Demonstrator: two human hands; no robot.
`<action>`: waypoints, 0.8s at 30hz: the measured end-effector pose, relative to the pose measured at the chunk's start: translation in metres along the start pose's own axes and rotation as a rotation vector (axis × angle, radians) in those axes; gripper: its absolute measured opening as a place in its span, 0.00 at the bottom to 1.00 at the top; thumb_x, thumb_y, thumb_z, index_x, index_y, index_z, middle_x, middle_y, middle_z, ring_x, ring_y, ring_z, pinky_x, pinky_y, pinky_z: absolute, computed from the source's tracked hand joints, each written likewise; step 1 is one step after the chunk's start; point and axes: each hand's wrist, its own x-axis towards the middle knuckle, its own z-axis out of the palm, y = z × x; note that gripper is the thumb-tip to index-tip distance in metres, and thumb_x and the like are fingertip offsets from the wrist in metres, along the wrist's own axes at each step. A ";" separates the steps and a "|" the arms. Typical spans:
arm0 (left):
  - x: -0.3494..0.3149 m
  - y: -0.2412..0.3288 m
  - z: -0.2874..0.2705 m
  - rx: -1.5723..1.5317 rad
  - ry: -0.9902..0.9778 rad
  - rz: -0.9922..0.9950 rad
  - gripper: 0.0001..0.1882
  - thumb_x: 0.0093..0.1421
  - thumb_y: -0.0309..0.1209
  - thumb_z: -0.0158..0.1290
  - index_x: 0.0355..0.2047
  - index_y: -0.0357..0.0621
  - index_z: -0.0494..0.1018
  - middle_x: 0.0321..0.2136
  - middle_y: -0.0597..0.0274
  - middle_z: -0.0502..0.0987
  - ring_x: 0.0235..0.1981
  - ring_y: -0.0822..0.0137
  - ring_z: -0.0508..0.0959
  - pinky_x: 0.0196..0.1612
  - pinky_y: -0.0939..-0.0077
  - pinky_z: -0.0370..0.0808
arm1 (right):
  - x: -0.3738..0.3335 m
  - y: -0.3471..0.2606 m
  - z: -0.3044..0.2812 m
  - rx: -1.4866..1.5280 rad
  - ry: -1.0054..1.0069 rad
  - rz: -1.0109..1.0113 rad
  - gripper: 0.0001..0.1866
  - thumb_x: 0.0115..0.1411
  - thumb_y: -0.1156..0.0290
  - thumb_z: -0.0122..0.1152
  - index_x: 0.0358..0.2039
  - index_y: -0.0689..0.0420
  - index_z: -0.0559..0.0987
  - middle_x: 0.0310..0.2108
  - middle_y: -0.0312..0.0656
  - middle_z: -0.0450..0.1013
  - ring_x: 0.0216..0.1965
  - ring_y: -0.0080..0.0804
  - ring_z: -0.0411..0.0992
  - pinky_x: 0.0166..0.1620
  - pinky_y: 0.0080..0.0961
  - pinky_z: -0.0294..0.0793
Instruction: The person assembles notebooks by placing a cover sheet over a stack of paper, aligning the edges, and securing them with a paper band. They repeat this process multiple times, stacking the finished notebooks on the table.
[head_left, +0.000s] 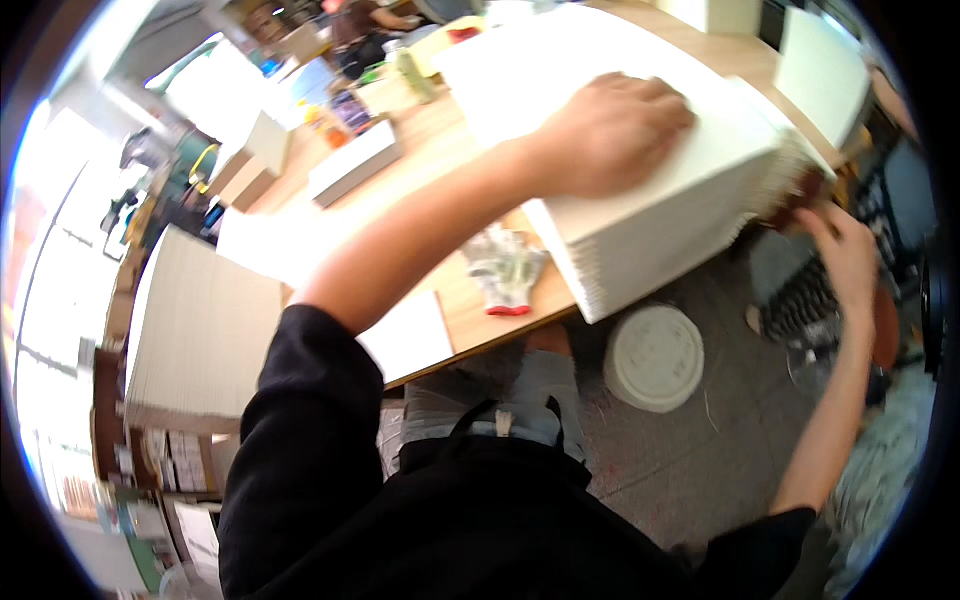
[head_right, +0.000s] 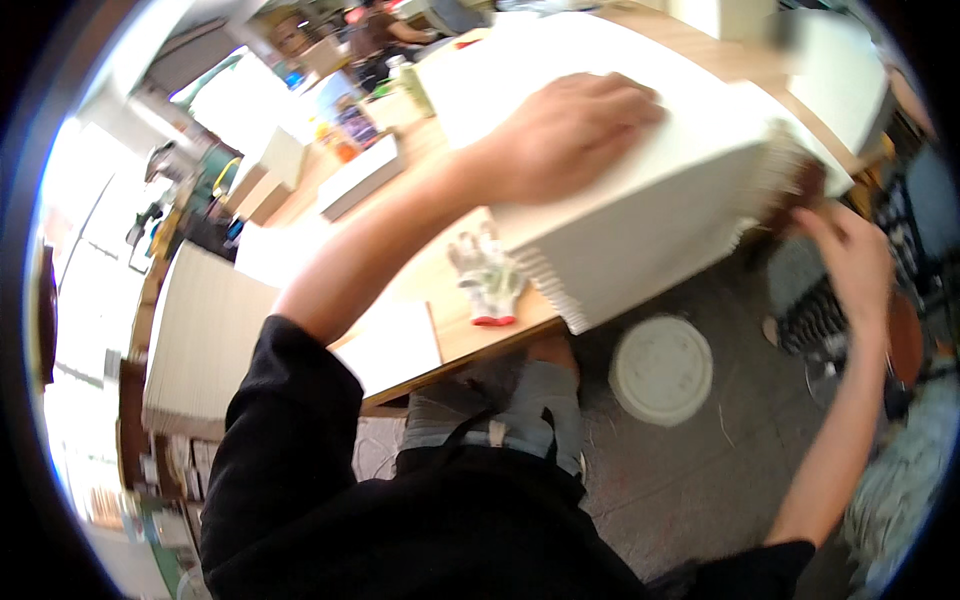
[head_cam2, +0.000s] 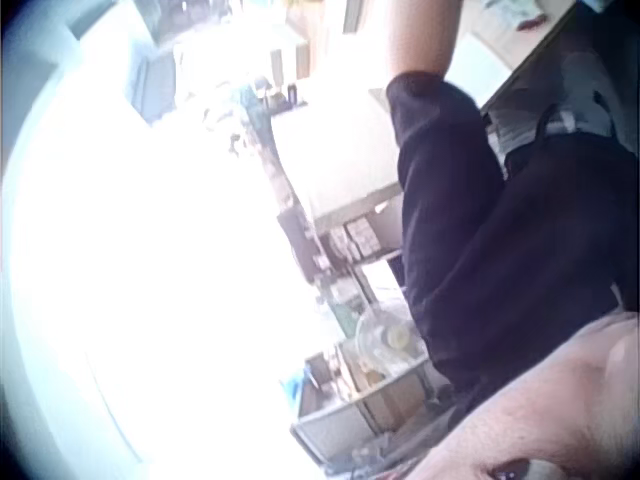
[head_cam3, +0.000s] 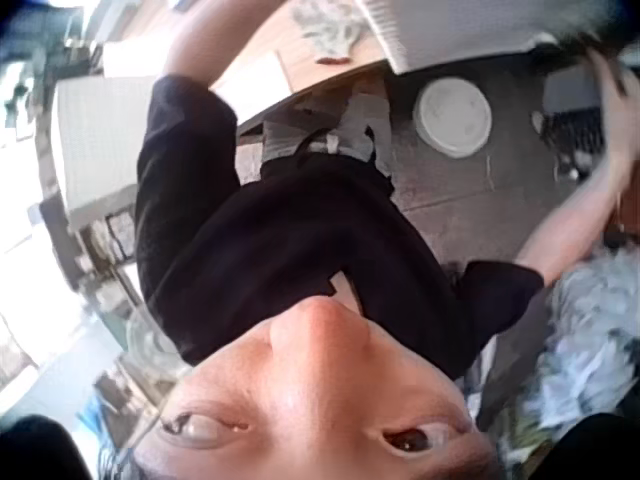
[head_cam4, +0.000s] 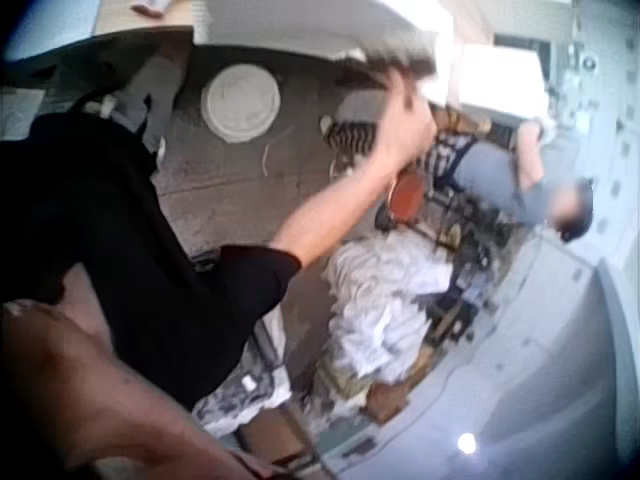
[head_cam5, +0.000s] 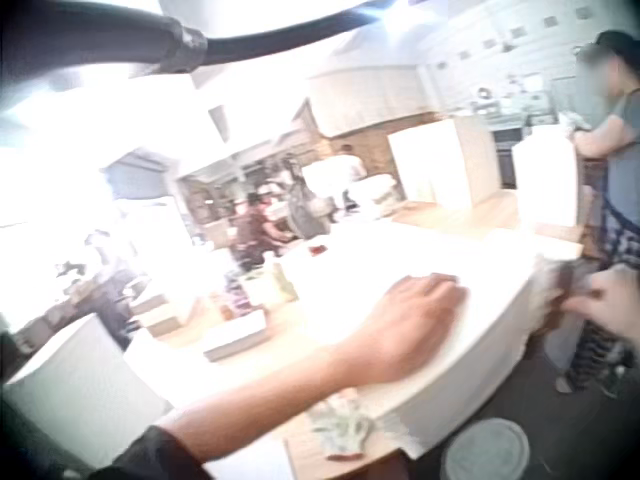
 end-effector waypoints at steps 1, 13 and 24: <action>0.003 0.004 0.001 -0.024 0.008 -0.012 0.18 0.76 0.35 0.43 0.57 0.40 0.75 0.54 0.49 0.76 0.58 0.50 0.75 0.65 0.51 0.68 | 0.002 0.026 -0.004 -0.092 -0.021 0.080 0.18 0.68 0.57 0.67 0.42 0.62 0.85 0.31 0.45 0.82 0.30 0.26 0.76 0.39 0.26 0.74; -0.001 -0.010 -0.004 -0.022 0.005 0.065 0.15 0.74 0.29 0.46 0.56 0.38 0.75 0.57 0.48 0.76 0.60 0.49 0.76 0.64 0.55 0.72 | 0.036 0.047 -0.008 -0.192 0.095 0.052 0.30 0.63 0.39 0.67 0.25 0.59 0.82 0.21 0.48 0.77 0.22 0.45 0.72 0.30 0.39 0.69; 0.006 0.006 -0.012 -0.064 -0.099 -0.066 0.17 0.75 0.30 0.43 0.59 0.41 0.73 0.62 0.51 0.74 0.62 0.51 0.75 0.65 0.62 0.69 | 0.030 0.045 -0.016 -0.244 0.094 0.067 0.28 0.62 0.39 0.67 0.25 0.54 0.86 0.17 0.41 0.75 0.21 0.30 0.75 0.29 0.33 0.70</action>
